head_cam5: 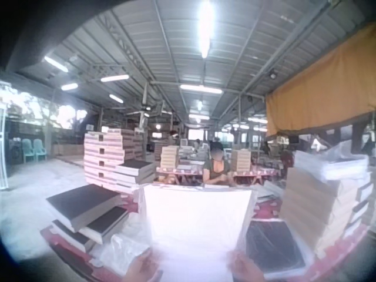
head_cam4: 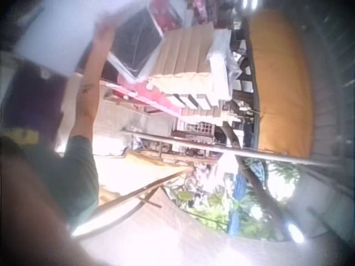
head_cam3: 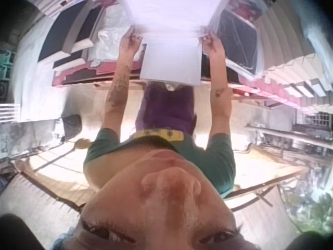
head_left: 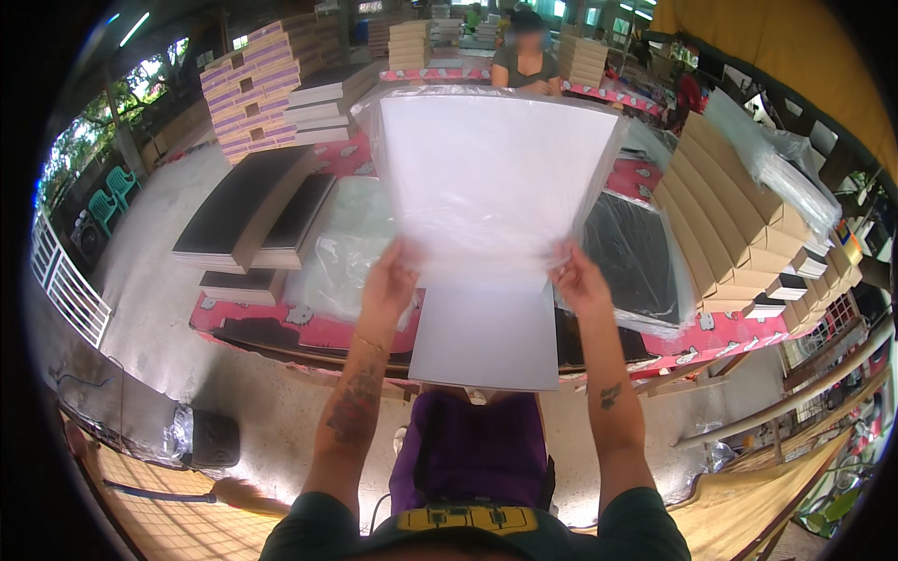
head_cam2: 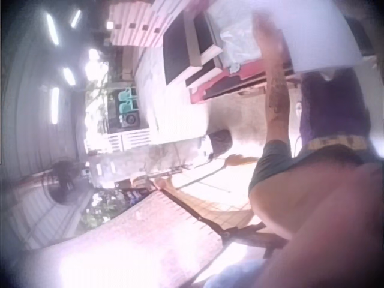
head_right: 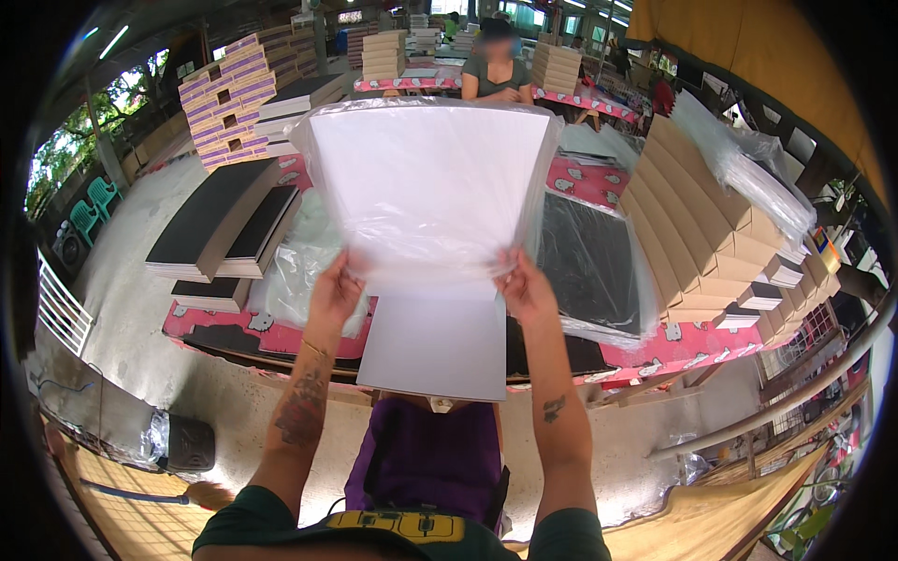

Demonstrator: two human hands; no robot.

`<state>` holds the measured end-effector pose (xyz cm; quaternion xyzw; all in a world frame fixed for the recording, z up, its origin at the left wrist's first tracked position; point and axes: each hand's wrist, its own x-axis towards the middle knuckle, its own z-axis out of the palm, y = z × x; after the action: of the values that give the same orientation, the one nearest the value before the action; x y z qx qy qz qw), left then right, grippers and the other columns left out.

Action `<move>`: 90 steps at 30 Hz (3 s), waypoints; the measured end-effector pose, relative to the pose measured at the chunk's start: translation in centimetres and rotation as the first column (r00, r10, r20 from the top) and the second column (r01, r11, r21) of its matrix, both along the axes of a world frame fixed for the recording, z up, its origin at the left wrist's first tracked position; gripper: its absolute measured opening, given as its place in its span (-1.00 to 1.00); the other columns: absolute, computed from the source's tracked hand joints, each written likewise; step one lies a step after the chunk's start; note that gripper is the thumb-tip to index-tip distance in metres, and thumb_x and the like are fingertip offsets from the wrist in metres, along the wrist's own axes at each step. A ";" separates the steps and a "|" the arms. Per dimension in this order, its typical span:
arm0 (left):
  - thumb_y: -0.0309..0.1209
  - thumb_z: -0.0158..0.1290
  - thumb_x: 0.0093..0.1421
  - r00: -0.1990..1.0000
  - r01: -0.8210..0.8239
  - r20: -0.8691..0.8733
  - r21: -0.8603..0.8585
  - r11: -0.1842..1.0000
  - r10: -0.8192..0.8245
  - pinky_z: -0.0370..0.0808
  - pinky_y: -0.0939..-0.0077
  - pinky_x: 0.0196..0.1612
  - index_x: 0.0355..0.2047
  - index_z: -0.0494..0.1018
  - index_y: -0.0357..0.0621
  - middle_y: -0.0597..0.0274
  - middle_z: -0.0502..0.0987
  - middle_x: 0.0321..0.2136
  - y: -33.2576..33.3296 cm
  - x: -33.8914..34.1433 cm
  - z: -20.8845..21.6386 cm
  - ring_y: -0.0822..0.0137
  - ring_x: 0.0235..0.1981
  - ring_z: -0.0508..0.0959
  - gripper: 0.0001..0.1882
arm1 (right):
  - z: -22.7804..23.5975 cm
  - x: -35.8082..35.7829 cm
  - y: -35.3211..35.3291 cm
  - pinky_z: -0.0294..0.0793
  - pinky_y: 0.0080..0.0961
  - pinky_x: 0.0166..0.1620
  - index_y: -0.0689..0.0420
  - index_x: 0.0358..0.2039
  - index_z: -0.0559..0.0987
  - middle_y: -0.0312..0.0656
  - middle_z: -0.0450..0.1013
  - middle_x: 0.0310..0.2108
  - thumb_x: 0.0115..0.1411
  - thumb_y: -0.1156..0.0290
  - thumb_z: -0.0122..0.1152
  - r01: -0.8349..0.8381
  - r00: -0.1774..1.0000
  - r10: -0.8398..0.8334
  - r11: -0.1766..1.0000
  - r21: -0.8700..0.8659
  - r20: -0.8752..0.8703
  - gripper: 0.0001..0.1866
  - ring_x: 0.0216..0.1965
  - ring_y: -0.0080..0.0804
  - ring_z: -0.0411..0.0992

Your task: The person places black and white rectangular boards into plastic sleeves by hand. They repeat this process for several items, stacking the finished packages on a table.

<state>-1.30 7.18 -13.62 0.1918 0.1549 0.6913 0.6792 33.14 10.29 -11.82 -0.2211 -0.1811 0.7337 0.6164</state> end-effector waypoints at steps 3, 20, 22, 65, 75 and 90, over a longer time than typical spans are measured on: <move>-0.39 0.02 0.20 0.959 0.081 -0.271 -0.013 0.997 -0.081 0.39 0.51 -0.14 -0.16 0.43 -0.23 0.18 0.53 -0.31 0.3 -1.6 -6.6 0.29 -0.22 0.51 -0.76 | -6.9 0.9 -0.1 0.42 -0.28 -0.05 0.04 -0.22 0.48 -0.29 0.47 -0.30 0.25 0.38 0.05 -0.085 0.996 0.088 0.993 -0.081 0.033 -0.89 -0.24 -0.42 0.42; -0.44 0.12 0.16 0.715 -0.246 -0.505 0.464 0.851 0.482 0.43 0.64 -0.18 -0.18 0.46 -0.21 0.30 0.54 -0.28 3.6 9.9 12.8 0.52 -0.28 0.50 -0.78 | 4.9 -2.6 -6.5 0.35 -0.33 0.07 0.12 0.10 0.27 -0.19 0.36 -0.03 0.24 0.36 0.11 0.325 0.941 -0.290 0.920 0.219 -0.176 -0.56 0.00 -0.34 0.36; -0.26 0.02 0.23 0.644 -0.223 -0.602 0.443 0.869 0.472 0.38 0.55 -0.27 -0.22 0.43 -0.37 0.21 0.51 -0.36 3.5 15.0 12.1 0.46 -0.37 0.44 -0.66 | 6.2 -0.9 -4.6 0.34 -0.32 0.10 0.12 0.11 0.26 -0.15 0.32 0.03 0.26 0.41 0.05 0.517 0.854 -0.471 0.816 0.258 -0.221 -0.59 0.05 -0.31 0.32; -0.43 -0.09 0.25 0.195 -0.202 -0.919 0.303 0.931 0.341 0.40 0.32 -0.47 -0.34 0.32 -0.26 0.01 0.45 -0.59 -3.3 -1.1 5.2 0.16 -0.57 0.51 -0.88 | -1.1 -16.9 -11.2 0.34 -0.20 0.05 0.12 0.09 0.34 -0.21 0.32 -0.01 0.19 0.13 0.17 -0.417 0.882 0.443 0.892 -0.172 0.159 -0.47 0.04 -0.28 0.31; -0.49 -0.06 0.25 -0.137 -0.340 -0.834 0.547 0.765 0.535 0.30 0.47 -0.56 -0.28 0.29 -0.26 0.11 0.43 -0.60 -7.0 2.3 4.4 0.41 -0.64 0.37 -0.90 | 1.0 -13.8 -12.8 0.33 -0.36 0.12 0.16 0.03 0.36 -0.19 0.41 -0.06 0.21 0.24 0.17 -0.045 0.945 0.011 0.994 -0.098 -0.327 -0.56 0.00 -0.34 0.38; -0.41 0.00 0.27 -0.036 -0.390 -0.872 0.462 0.796 0.488 0.26 0.59 -0.51 -0.42 0.33 -0.26 0.28 0.32 -0.66 -8.8 6.0 3.4 0.54 -0.59 0.29 -0.81 | -1.9 -8.1 -14.9 0.40 -0.47 -0.03 0.15 0.10 0.30 -0.20 0.37 -0.01 0.25 0.31 0.10 -0.060 0.988 0.021 0.965 0.255 0.153 -0.56 -0.08 -0.43 0.40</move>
<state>4.72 -1.66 -10.23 0.5563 0.5809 0.5764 0.1444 25.05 -4.57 -13.74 -0.1892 -0.3253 0.6976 0.6096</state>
